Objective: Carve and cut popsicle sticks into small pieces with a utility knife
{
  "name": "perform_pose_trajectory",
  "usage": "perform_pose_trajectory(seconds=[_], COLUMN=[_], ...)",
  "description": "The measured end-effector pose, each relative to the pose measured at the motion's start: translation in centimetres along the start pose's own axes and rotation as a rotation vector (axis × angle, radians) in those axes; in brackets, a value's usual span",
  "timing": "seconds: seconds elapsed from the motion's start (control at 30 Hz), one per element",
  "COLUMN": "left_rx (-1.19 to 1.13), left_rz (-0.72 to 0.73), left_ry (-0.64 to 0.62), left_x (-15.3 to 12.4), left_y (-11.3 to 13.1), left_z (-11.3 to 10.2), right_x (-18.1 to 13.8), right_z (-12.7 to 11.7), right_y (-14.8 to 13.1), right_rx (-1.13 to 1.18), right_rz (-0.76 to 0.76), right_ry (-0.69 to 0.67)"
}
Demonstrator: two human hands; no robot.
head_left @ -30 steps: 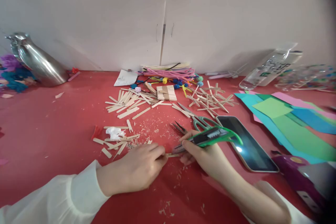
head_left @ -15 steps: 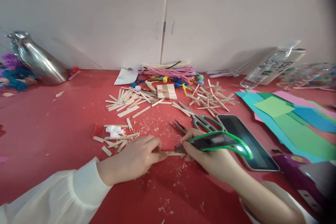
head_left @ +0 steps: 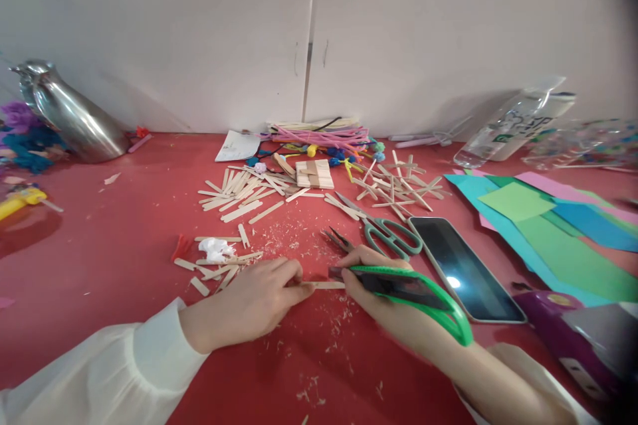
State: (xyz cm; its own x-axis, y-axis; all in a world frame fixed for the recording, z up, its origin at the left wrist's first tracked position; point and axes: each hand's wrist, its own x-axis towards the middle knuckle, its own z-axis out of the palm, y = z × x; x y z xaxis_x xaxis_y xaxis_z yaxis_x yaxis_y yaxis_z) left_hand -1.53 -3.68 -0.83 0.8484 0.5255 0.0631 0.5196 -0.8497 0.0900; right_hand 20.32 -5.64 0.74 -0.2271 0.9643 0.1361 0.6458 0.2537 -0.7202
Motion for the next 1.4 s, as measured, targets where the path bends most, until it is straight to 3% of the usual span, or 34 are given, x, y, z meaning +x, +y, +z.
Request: perform_pose_trajectory(seconds=[0.27, 0.5, 0.9, 1.4], left_rx=[-0.050, -0.100, -0.195, -0.223], left_rz=[-0.029, -0.063, 0.079, 0.085], left_ry=[0.023, 0.001, -0.055, -0.100], left_x=[0.3, 0.2, -0.1, -0.1], left_y=[0.1, 1.0, 0.7, 0.6], left_z=[-0.1, -0.7, -0.5, -0.7], right_x=[-0.4, -0.2, -0.1, -0.4], right_z=[-0.2, -0.5, -0.1, 0.2], right_y=[-1.2, -1.1, -0.9, -1.0], right_rx=[0.037, 0.003, 0.039, 0.084], right_rz=[-0.043, -0.056, -0.035, -0.035], right_ry=[-0.114, 0.033, 0.014, -0.022])
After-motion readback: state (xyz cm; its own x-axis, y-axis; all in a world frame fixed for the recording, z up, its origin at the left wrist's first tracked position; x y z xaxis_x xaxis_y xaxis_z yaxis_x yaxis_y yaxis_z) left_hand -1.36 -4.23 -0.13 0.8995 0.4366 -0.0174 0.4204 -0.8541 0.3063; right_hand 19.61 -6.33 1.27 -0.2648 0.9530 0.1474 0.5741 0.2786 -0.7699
